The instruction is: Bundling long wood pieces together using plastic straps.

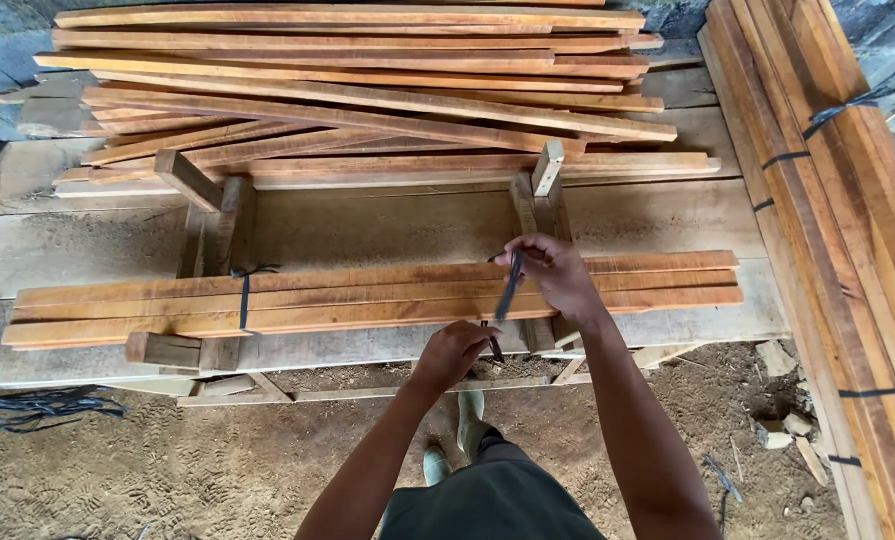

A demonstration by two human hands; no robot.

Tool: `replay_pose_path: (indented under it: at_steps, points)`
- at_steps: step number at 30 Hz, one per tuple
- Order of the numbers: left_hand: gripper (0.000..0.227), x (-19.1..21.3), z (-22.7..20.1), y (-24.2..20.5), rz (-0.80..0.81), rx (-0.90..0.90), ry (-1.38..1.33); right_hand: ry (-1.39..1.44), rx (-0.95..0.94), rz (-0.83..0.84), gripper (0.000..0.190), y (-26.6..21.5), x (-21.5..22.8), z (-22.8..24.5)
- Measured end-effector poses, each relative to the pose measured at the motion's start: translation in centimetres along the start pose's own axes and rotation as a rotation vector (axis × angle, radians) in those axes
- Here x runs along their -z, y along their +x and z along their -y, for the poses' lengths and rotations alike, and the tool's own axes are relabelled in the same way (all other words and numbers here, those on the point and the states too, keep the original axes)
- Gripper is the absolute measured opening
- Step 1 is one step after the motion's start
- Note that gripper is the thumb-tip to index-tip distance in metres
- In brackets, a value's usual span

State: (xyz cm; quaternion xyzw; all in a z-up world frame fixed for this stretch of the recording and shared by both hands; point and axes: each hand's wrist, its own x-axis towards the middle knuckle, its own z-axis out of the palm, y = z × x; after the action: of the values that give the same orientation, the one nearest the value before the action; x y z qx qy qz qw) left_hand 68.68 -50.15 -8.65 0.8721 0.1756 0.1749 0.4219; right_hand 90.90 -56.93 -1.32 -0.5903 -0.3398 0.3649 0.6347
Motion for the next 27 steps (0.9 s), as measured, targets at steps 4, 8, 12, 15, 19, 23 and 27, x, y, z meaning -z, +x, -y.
replay_pose_path:
  at_steps: [4,8,12,15,19,23,27]
  points:
    - [0.022,0.3,-0.5,4.0,-0.071,-0.066,0.050,-0.052,-0.103,0.066,0.020,2.3,0.6,1.1]
    - [0.027,-0.3,1.2,7.4,-0.174,-0.046,-0.078,-0.163,-0.194,0.152,0.017,4.0,2.0,0.9]
    - [0.014,-1.9,3.5,11.2,-0.281,0.012,-0.150,-0.307,-0.175,0.202,0.012,5.1,3.1,0.3]
    - [0.015,-2.0,4.1,12.6,-0.292,0.127,-0.134,-0.266,-0.162,0.171,0.014,6.6,4.6,-4.0]
    - [0.025,-1.5,3.1,13.3,-0.274,0.162,-0.110,-0.243,-0.091,0.134,0.022,7.3,5.4,-6.7]
    - [0.031,-1.8,4.1,13.7,-0.228,0.273,-0.164,-0.289,-0.145,0.089,0.021,7.2,6.4,-8.1]
    - [0.025,-2.9,5.5,13.4,-0.259,0.366,-0.455,-0.059,-0.161,0.017,0.022,7.3,6.2,-7.3]
